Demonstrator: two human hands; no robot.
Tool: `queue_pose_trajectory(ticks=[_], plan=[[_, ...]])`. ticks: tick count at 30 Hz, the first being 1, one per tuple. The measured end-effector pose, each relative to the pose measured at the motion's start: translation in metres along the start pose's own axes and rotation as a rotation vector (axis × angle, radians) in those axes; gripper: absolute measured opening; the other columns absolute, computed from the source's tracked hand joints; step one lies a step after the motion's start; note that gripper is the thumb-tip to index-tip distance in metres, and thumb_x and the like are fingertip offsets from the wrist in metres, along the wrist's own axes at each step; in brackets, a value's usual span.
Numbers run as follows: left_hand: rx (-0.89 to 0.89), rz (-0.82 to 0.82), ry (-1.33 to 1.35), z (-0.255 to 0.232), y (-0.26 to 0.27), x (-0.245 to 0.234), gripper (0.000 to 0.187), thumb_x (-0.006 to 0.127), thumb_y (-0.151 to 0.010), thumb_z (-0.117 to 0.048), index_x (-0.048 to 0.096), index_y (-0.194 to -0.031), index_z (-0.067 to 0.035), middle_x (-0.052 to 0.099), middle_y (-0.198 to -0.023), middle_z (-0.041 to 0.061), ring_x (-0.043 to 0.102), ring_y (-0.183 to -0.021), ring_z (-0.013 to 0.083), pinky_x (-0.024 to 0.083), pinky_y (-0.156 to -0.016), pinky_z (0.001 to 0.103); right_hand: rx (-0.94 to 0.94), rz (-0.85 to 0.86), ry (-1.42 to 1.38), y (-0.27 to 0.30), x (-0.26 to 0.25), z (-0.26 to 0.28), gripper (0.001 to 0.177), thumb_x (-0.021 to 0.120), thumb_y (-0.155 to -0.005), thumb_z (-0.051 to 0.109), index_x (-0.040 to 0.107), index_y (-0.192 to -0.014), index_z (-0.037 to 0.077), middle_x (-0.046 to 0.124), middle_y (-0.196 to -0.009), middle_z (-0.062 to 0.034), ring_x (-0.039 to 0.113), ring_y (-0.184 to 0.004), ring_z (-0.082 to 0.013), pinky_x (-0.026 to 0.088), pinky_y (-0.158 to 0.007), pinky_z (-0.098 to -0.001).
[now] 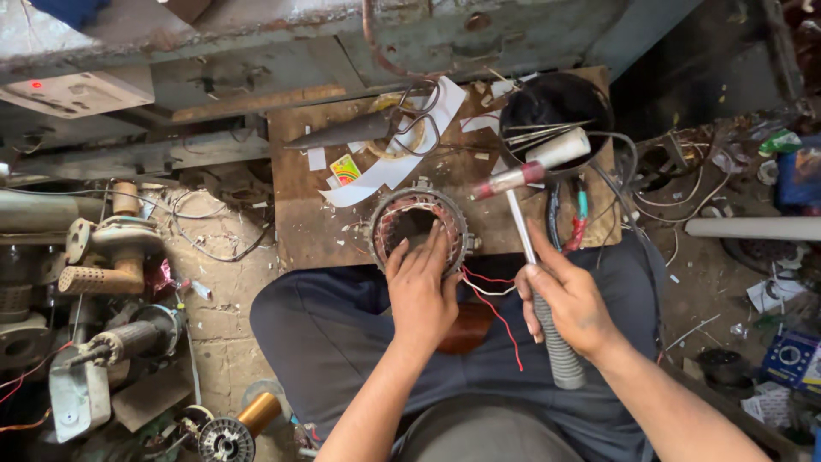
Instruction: The person sits on the floor in a workshop and uses a hammer to repeatedly tap the copper windings of a motor stator. The person holds the stator with one hand and strikes it with the hammer in the other, rotating the component to access different sections.
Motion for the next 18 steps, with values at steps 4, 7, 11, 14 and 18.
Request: queue_pose_trajectory(ticks=[4,7,11,14,18], plan=[[-0.008,0.002,0.010,-0.002,0.000,-0.002,0.071,0.076,-0.076,-0.010,0.054,-0.143,-0.001,0.061,-0.146,0.015,0.064,-0.122,0.0270,0.034,-0.115,0.046,0.036,0.117,0.017,-0.004,-0.003,0.000,0.065,0.048,-0.099,0.015,0.032,-0.162,0.024,0.058,-0.078,-0.0057,0.056,-0.045,-0.0143,0.049,-0.038,-0.0294],[-0.011,0.014,0.003,-0.002,-0.002,-0.002,0.070,0.075,-0.076,-0.010,0.054,-0.142,-0.001,0.061,-0.145,0.015,0.064,-0.122,0.0279,0.034,-0.115,0.047,-0.075,-0.005,-0.015,-0.007,-0.004,0.005,0.066,0.045,-0.100,0.015,0.027,-0.163,0.023,0.056,-0.079,-0.0047,0.057,-0.047,-0.0133,0.050,-0.039,-0.0281],[-0.002,0.010,-0.002,-0.001,-0.005,-0.002,0.068,0.074,-0.077,-0.009,0.055,-0.142,-0.001,0.061,-0.146,0.015,0.064,-0.121,0.0285,0.035,-0.116,0.046,0.057,0.071,0.132,-0.017,-0.008,0.013,0.070,0.047,-0.099,0.015,0.028,-0.165,0.028,0.056,-0.077,-0.0048,0.056,-0.046,-0.0135,0.049,-0.039,-0.0291],[-0.023,0.020,0.012,-0.001,-0.002,-0.002,0.068,0.074,-0.077,-0.010,0.055,-0.142,0.000,0.061,-0.145,0.015,0.064,-0.120,0.0283,0.035,-0.115,0.046,0.022,0.076,0.149,-0.021,-0.010,0.023,0.069,0.046,-0.099,0.015,0.027,-0.164,0.028,0.057,-0.078,-0.0046,0.056,-0.046,-0.0123,0.049,-0.040,-0.0282],[-0.009,0.023,0.007,0.000,-0.003,-0.003,0.068,0.074,-0.076,-0.009,0.055,-0.140,0.001,0.060,-0.146,0.016,0.064,-0.119,0.0287,0.035,-0.114,0.046,0.087,0.108,0.324,-0.027,-0.014,0.039,0.072,0.047,-0.098,0.016,0.031,-0.166,0.031,0.056,-0.076,-0.0047,0.056,-0.045,-0.0124,0.050,-0.040,-0.0284]])
Point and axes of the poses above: each hand's wrist, its own y-axis away from the middle knuckle, its own x-axis out of the palm, z = x × y, the point moved 2 cm from there along -y, towards the middle knuckle
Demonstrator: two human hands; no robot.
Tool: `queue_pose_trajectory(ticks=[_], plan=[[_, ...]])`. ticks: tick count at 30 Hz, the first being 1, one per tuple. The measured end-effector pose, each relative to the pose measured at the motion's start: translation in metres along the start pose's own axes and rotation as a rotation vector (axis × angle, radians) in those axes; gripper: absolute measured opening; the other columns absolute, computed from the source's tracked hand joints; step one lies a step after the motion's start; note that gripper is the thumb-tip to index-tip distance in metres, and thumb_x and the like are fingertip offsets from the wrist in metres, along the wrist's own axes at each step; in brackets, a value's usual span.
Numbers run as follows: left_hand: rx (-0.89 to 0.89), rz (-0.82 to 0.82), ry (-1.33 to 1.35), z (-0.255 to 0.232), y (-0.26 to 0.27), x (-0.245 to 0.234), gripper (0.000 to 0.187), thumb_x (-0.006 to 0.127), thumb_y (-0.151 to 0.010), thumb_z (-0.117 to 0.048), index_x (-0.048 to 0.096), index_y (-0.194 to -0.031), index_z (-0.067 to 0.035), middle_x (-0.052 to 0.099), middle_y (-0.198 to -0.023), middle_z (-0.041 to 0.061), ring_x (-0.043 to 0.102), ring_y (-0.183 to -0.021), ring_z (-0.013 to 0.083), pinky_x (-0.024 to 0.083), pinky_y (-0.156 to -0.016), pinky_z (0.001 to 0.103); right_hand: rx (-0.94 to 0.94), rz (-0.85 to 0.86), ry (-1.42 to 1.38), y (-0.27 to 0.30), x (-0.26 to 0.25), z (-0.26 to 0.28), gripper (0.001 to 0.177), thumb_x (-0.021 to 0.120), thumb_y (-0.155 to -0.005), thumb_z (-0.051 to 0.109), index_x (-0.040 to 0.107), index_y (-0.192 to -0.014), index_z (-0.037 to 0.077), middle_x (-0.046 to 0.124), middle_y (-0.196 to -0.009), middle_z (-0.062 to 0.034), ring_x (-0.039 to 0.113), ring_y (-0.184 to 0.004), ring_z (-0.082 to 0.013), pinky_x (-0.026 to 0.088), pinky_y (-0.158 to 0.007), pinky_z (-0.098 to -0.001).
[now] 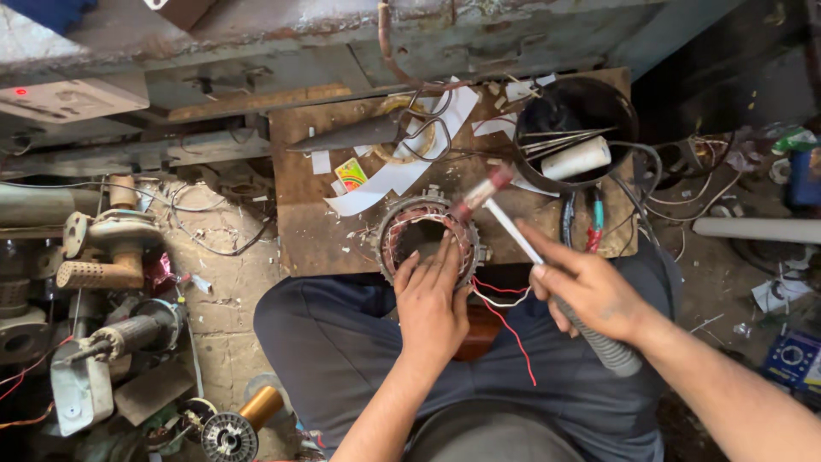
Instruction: The person sits on the floor in a workshop and uses a hammer to repeatedly tap the copper windings of a motor stator. The person holds the stator with one hand and strikes it with the hammer in the other, rotating the component to access different sections.
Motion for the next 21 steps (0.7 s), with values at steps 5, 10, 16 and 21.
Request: queue_pose_trajectory(ticks=[5,10,16,21], plan=[[-0.016,0.015,-0.005,0.001,0.000,0.000,0.068,0.074,-0.076,-0.009,0.055,-0.141,0.001,0.060,-0.146,0.016,0.064,-0.118,0.0292,0.035,-0.114,0.046,0.035,0.081,0.050,-0.006,0.000,0.014,0.074,0.046,-0.098,0.017,0.027,-0.167,0.034,0.057,-0.076,-0.0040,0.056,-0.044,-0.0122,0.050,-0.040,-0.0272],[-0.016,0.018,-0.004,0.002,-0.001,0.002,0.069,0.073,-0.075,-0.007,0.055,-0.141,0.002,0.061,-0.145,0.016,0.065,-0.117,0.0289,0.036,-0.113,0.045,0.125,0.032,0.039,-0.007,0.000,0.018,0.071,0.047,-0.101,0.022,0.026,-0.166,0.036,0.056,-0.076,-0.0045,0.057,-0.044,-0.0130,0.052,-0.039,-0.0292],[-0.009,0.010,0.001,0.002,0.000,0.002,0.069,0.073,-0.075,-0.007,0.055,-0.141,0.001,0.061,-0.146,0.016,0.065,-0.117,0.0277,0.036,-0.114,0.045,0.053,-0.096,-0.148,0.006,0.008,-0.006,0.075,0.046,-0.097,0.015,0.025,-0.167,0.032,0.057,-0.077,-0.0050,0.056,-0.045,-0.0135,0.050,-0.038,-0.0293],[0.004,0.018,0.008,0.003,-0.002,0.000,0.069,0.074,-0.076,-0.008,0.054,-0.141,0.002,0.060,-0.145,0.016,0.064,-0.118,0.0279,0.035,-0.114,0.045,0.006,-0.104,-0.245,0.021,0.025,-0.042,0.069,0.046,-0.098,0.015,0.027,-0.163,0.025,0.057,-0.079,-0.0050,0.056,-0.047,-0.0131,0.051,-0.040,-0.0282]])
Point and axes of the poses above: each hand's wrist, its own y-axis away from the middle knuckle, its own x-axis out of the palm, z = x × y, the point moved 2 cm from there along -y, towards the middle knuckle
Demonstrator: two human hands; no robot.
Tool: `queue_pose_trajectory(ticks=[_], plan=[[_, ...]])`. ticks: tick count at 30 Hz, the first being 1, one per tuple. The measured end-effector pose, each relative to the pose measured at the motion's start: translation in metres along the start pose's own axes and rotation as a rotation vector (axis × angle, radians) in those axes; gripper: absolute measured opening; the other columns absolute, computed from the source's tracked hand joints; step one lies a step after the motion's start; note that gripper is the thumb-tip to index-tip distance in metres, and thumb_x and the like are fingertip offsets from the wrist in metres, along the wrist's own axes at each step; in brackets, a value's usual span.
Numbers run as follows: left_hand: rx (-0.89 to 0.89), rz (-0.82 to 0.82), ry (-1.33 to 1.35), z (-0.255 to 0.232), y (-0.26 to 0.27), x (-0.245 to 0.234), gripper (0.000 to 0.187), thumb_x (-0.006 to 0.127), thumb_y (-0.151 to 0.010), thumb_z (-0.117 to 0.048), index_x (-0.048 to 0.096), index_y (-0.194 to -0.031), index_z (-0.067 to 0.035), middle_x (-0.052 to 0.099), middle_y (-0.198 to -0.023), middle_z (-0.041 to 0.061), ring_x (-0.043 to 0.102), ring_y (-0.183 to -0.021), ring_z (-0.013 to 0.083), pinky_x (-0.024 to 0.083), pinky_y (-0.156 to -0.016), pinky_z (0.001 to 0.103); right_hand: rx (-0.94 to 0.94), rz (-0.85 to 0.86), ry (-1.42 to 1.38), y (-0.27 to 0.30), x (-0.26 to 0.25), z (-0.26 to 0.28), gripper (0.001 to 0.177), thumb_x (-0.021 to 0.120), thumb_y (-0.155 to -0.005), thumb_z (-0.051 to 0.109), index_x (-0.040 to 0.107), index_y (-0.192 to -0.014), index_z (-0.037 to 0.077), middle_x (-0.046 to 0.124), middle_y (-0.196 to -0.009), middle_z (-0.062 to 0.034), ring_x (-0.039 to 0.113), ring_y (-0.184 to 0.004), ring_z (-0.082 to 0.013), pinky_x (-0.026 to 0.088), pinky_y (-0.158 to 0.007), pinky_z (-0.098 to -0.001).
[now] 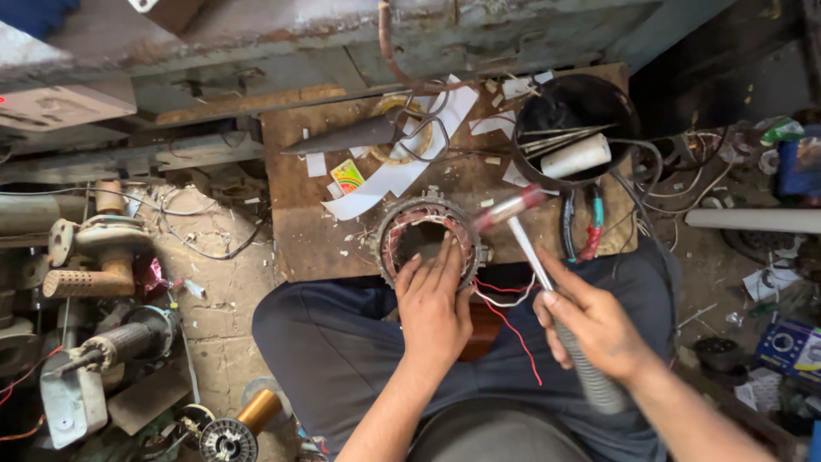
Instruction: The person sits on the floor in a workshop and uses a hammer to repeatedly tap the copper windings of a motor stator. The person holds the stator with one hand and strikes it with the hammer in the other, rotating the component to access different sections.
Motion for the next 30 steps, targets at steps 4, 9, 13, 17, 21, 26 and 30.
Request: queue_pose_trajectory(ticks=[4,9,13,17,21,26,30], plan=[[0.004,-0.012,-0.004,-0.001,0.002,0.001,0.068,0.073,-0.076,-0.008,0.054,-0.141,0.002,0.060,-0.146,0.016,0.064,-0.120,0.0281,0.035,-0.114,0.045,-0.064,0.045,-0.128,0.015,0.018,-0.029,0.068,0.046,-0.100,0.014,0.024,-0.163,0.024,0.056,-0.079,-0.0053,0.057,-0.048,-0.0130,0.051,-0.040,-0.0280],[0.009,-0.027,-0.007,0.000,0.004,0.002,0.069,0.075,-0.075,-0.009,0.055,-0.140,0.001,0.060,-0.145,0.016,0.064,-0.119,0.0279,0.035,-0.114,0.046,-0.111,-0.056,-0.156,0.028,0.030,-0.048,0.067,0.046,-0.099,0.014,0.025,-0.163,0.022,0.057,-0.080,-0.0056,0.057,-0.047,-0.0130,0.050,-0.040,-0.0278],[0.009,-0.024,-0.027,-0.001,0.004,0.002,0.071,0.075,-0.074,-0.009,0.054,-0.141,0.002,0.060,-0.147,0.016,0.063,-0.119,0.0278,0.036,-0.113,0.045,-0.100,-0.118,-0.161,0.030,0.036,-0.051,0.069,0.047,-0.099,0.013,0.026,-0.163,0.024,0.055,-0.078,-0.0062,0.056,-0.047,-0.0133,0.050,-0.040,-0.0291],[0.032,-0.031,-0.021,-0.004,0.006,-0.005,0.067,0.077,-0.078,-0.013,0.054,-0.139,0.002,0.061,-0.145,0.016,0.062,-0.120,0.0286,0.035,-0.115,0.045,-0.099,-0.063,-0.176,0.034,0.026,-0.042,0.067,0.048,-0.098,0.012,0.030,-0.162,0.024,0.057,-0.079,-0.0071,0.057,-0.046,-0.0149,0.050,-0.039,-0.0296],[0.109,-0.116,-0.093,-0.002,0.013,-0.015,0.057,0.079,-0.082,-0.021,0.061,-0.132,0.000,0.067,-0.131,0.014,0.061,-0.123,0.0296,0.033,-0.117,0.048,-0.227,-0.159,-0.207,0.040,0.015,-0.041,0.068,0.047,-0.099,0.012,0.029,-0.163,0.023,0.058,-0.080,-0.0074,0.058,-0.047,-0.0148,0.050,-0.039,-0.0298],[0.070,-0.298,-0.028,0.017,0.032,-0.035,0.047,0.082,-0.086,-0.028,0.066,-0.124,-0.007,0.072,-0.123,0.010,0.063,-0.124,0.0274,0.038,-0.114,0.048,-0.214,-0.193,-0.152,0.050,0.004,-0.058,0.069,0.049,-0.098,0.011,0.029,-0.163,0.024,0.059,-0.081,-0.0077,0.058,-0.048,-0.0154,0.050,-0.040,-0.0301],[-0.168,-0.431,0.169,0.040,0.025,-0.042,0.057,0.083,-0.087,-0.030,0.061,-0.133,-0.003,0.067,-0.131,0.015,0.061,-0.126,0.0335,0.044,-0.109,0.046,-0.173,-0.225,-0.120,0.055,0.003,-0.085,0.070,0.051,-0.097,0.011,0.029,-0.162,0.024,0.059,-0.080,-0.0088,0.058,-0.047,-0.0163,0.049,-0.039,-0.0309]])
Point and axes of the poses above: each hand's wrist, its own y-axis away from the middle knuckle, its own x-axis out of the palm, z = x × y, the point moved 2 cm from there along -y, towards the middle knuckle
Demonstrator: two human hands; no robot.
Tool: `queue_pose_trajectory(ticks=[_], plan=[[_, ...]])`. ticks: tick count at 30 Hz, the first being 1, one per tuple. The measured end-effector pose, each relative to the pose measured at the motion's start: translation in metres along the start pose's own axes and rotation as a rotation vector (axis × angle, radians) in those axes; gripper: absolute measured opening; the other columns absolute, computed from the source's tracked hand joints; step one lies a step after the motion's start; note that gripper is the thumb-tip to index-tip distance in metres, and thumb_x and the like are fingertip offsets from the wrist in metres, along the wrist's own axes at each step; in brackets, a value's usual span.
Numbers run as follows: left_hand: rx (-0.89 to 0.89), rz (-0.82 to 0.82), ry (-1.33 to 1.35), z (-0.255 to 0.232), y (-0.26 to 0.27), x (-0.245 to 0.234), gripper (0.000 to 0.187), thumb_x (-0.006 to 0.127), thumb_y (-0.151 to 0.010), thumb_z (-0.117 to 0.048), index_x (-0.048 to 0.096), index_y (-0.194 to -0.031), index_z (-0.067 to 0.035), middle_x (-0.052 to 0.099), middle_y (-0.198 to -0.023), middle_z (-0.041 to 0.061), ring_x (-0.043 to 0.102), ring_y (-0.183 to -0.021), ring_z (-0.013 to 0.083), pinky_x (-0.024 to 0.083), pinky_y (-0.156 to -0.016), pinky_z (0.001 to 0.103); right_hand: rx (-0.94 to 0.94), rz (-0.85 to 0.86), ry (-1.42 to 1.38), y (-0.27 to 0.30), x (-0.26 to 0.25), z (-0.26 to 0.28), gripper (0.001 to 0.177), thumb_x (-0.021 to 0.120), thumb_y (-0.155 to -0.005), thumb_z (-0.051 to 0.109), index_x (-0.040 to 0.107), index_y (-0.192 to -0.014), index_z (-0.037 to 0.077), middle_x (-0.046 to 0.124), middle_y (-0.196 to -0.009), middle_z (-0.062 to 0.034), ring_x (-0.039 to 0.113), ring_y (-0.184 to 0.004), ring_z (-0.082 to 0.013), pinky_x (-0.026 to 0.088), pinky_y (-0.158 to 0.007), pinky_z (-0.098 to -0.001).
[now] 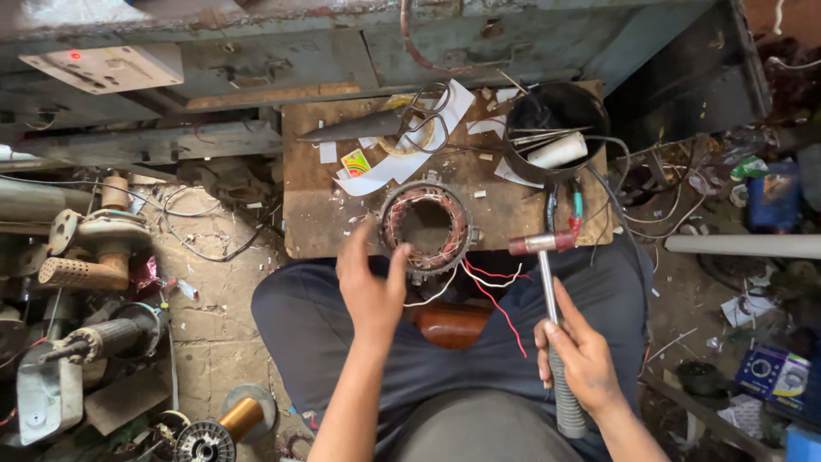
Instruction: The person sits on the floor in a workshop and uses a hammer to repeatedly tap the copper windings of a motor stator. The person holds the stator with one hand and strikes it with the hammer in the other, rotating the component to access different sections.
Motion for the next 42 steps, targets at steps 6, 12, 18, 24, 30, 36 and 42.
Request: queue_pose_trajectory(ticks=[6,12,18,24,30,36,42], plan=[[-0.029,0.190,-0.382,0.001,-0.051,0.012,0.069,0.088,-0.073,-0.037,0.063,-0.127,-0.001,0.067,-0.125,0.019,0.058,-0.116,0.0440,0.045,-0.096,0.051,0.005,0.193,-0.059,-0.013,-0.019,-0.030,0.073,0.054,-0.095,0.012,0.027,-0.162,0.021,0.057,-0.083,-0.0086,0.058,-0.049,-0.0158,0.050,-0.040,-0.0298],[-0.115,0.521,-0.500,0.002,-0.083,0.038,0.042,0.082,-0.081,-0.033,0.069,-0.110,-0.005,0.072,-0.103,0.019,0.067,-0.101,0.0396,0.053,-0.087,0.051,-0.048,0.268,-0.170,-0.020,-0.033,-0.037,0.072,0.054,-0.096,0.012,0.026,-0.163,0.019,0.056,-0.083,-0.0095,0.058,-0.048,-0.0174,0.050,-0.038,-0.0298],[0.184,0.448,-0.385,-0.020,-0.091,0.032,0.029,0.076,-0.069,-0.009,0.076,-0.098,-0.010,0.071,-0.086,0.022,0.069,-0.086,0.0430,0.055,-0.074,0.053,-0.128,0.265,-0.330,-0.020,-0.039,-0.035,0.071,0.052,-0.097,0.013,0.026,-0.163,0.019,0.057,-0.083,-0.0100,0.058,-0.048,-0.0178,0.050,-0.038,-0.0296],[0.640,0.838,-0.477,-0.047,-0.121,0.063,0.023,0.069,-0.063,0.001,0.078,-0.083,-0.004,0.072,-0.085,0.024,0.071,-0.085,0.0438,0.058,-0.074,0.051,-0.062,0.242,-0.268,-0.020,-0.035,-0.032,0.072,0.054,-0.096,0.012,0.028,-0.163,0.020,0.056,-0.080,-0.0092,0.056,-0.046,-0.0170,0.049,-0.037,-0.0302],[0.663,0.942,-0.561,-0.034,-0.136,0.108,0.014,0.072,-0.064,-0.003,0.075,-0.076,0.002,0.072,-0.086,0.027,0.071,-0.087,0.0450,0.058,-0.076,0.051,-0.066,0.223,-0.251,-0.016,-0.032,-0.032,0.073,0.054,-0.096,0.011,0.025,-0.163,0.021,0.058,-0.083,-0.0091,0.057,-0.047,-0.0162,0.050,-0.038,-0.0297],[0.570,0.904,-0.360,-0.024,-0.132,0.106,0.044,0.069,-0.067,0.003,0.078,-0.109,-0.010,0.074,-0.101,0.021,0.070,-0.099,0.0421,0.056,-0.086,0.050,-0.083,0.190,-0.208,-0.013,-0.025,-0.020,0.070,0.050,-0.098,0.012,0.024,-0.163,0.019,0.058,-0.083,-0.0082,0.058,-0.049,-0.0156,0.050,-0.040,-0.0290],[0.484,0.764,-0.063,-0.020,-0.123,0.076,0.065,0.081,-0.072,-0.020,0.065,-0.134,-0.010,0.067,-0.130,0.015,0.056,-0.124,0.0386,0.045,-0.104,0.048,-0.277,0.128,-0.221,-0.013,-0.003,0.029,0.066,0.046,-0.102,0.012,0.024,-0.165,0.018,0.060,-0.088,-0.0085,0.060,-0.053,-0.0146,0.053,-0.045,-0.0290]])
Point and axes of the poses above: each hand's wrist, its own y-axis away from the middle knuckle, its own x-axis out of the palm, z = x × y, the point moved 2 cm from there along -y, towards the middle knuckle
